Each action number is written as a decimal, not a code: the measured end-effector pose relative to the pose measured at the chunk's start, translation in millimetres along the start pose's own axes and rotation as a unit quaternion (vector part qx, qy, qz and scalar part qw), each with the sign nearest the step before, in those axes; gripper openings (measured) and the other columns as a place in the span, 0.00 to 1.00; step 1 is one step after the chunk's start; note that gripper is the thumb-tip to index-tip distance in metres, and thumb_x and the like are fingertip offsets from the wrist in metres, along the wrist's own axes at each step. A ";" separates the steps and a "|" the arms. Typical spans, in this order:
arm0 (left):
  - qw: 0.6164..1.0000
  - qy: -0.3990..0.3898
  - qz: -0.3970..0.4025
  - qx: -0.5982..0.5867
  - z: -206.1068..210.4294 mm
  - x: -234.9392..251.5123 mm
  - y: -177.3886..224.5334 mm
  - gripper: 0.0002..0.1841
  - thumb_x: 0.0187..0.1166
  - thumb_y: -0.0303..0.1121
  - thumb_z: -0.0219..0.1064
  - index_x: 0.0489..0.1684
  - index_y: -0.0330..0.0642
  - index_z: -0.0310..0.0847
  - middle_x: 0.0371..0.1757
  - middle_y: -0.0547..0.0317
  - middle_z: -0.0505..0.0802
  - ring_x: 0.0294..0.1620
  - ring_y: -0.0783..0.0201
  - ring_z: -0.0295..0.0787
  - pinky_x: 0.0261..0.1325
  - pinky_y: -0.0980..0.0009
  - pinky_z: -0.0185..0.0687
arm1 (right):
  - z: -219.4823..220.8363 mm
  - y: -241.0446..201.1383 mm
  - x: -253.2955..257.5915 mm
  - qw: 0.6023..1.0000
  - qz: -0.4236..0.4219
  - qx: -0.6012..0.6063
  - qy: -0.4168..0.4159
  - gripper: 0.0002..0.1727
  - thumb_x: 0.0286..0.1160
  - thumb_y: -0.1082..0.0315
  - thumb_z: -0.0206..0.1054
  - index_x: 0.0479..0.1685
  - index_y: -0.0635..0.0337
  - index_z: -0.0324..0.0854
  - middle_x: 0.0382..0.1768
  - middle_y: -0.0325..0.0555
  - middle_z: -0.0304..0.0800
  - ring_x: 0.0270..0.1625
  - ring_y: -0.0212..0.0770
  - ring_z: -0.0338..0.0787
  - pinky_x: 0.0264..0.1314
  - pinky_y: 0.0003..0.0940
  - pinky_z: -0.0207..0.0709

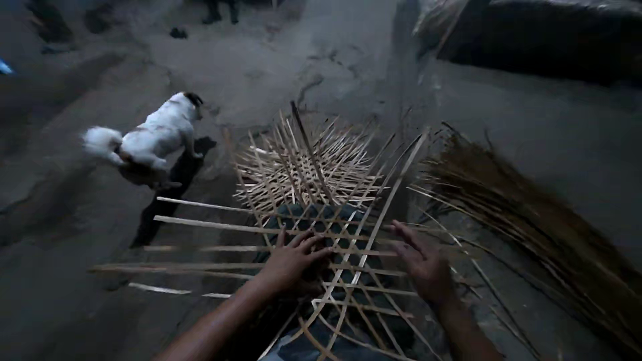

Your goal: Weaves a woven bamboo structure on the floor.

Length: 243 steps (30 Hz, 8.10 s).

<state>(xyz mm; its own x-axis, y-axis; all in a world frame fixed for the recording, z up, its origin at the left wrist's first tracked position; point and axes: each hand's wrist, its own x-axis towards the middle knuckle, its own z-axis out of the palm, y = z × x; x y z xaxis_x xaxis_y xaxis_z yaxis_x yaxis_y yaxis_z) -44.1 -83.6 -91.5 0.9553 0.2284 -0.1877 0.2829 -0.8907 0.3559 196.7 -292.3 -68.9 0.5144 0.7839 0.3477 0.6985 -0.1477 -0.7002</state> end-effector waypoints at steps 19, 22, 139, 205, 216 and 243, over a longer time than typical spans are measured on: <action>0.969 0.199 -0.073 0.127 -153.3 115.5 -87.5 0.52 0.49 0.52 0.90 0.85 0.77 0.67 0.68 0.37 0.84 0.68 0.32 0.79 0.63 0.31 0.76 | -133.5 -10.2 -23.7 0.983 -0.027 -0.005 0.183 0.22 0.85 0.68 0.64 0.71 0.75 0.77 0.55 0.55 0.92 0.49 0.30 0.92 0.56 0.27 0.88; 0.952 0.245 -0.128 0.133 -191.7 119.0 -105.3 0.52 0.49 0.54 0.89 0.86 0.74 0.67 0.77 0.32 0.78 0.75 0.29 0.74 0.69 0.28 0.70 | -118.5 6.5 -37.1 0.984 0.002 0.029 0.173 0.21 0.87 0.70 0.62 0.70 0.78 0.76 0.51 0.50 0.93 0.47 0.26 0.92 0.56 0.26 0.88; 0.979 0.113 -0.168 0.006 28.0 81.3 -59.9 0.38 0.84 0.71 0.38 0.94 0.72 0.53 0.96 0.62 0.57 0.97 0.52 0.42 0.90 0.29 0.30 | 78.9 -17.2 -12.0 0.914 -0.247 0.261 -0.187 0.26 0.93 0.51 0.53 0.67 0.60 0.86 0.60 0.48 0.93 0.62 0.42 0.92 0.70 0.43 0.86; 0.990 0.097 -0.035 -0.098 20.1 58.8 -60.4 0.17 0.73 0.47 0.74 0.61 0.68 0.89 0.86 0.56 0.73 0.89 0.49 0.63 0.84 0.22 0.42 | 61.9 -40.3 -52.2 0.794 0.024 0.603 -0.075 0.31 0.95 0.52 0.43 0.15 0.51 0.74 0.12 0.31 0.72 0.21 0.31 0.80 0.53 0.36 0.84; 0.975 0.216 0.028 -0.052 48.0 55.6 -69.2 0.17 0.90 0.46 0.56 0.69 0.61 0.84 0.83 0.50 0.78 0.88 0.41 0.67 0.82 0.22 0.50 | 56.9 -47.7 -55.5 0.793 -0.005 0.600 -0.104 0.30 0.94 0.50 0.47 0.18 0.51 0.76 0.14 0.30 0.73 0.23 0.28 0.80 0.53 0.32 0.83; 0.947 0.129 -0.260 -0.139 24.6 30.4 -68.9 0.39 0.76 0.77 0.47 0.92 0.88 0.47 0.98 0.59 0.48 0.97 0.41 0.33 0.84 0.19 0.25 | 44.1 9.5 -93.4 0.899 0.096 0.410 -0.121 0.29 0.70 0.62 0.73 0.73 0.57 0.79 0.70 0.44 0.86 0.69 0.41 0.88 0.69 0.35 0.85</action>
<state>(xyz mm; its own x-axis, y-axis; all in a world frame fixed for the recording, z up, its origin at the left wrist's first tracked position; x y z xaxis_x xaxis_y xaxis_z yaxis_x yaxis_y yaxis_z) -36.6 -24.9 -144.3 0.6592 0.7282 -0.1875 0.6990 -0.5014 0.5100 133.3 -340.3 -135.5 0.3929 0.9147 0.0943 -0.0449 0.1215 -0.9916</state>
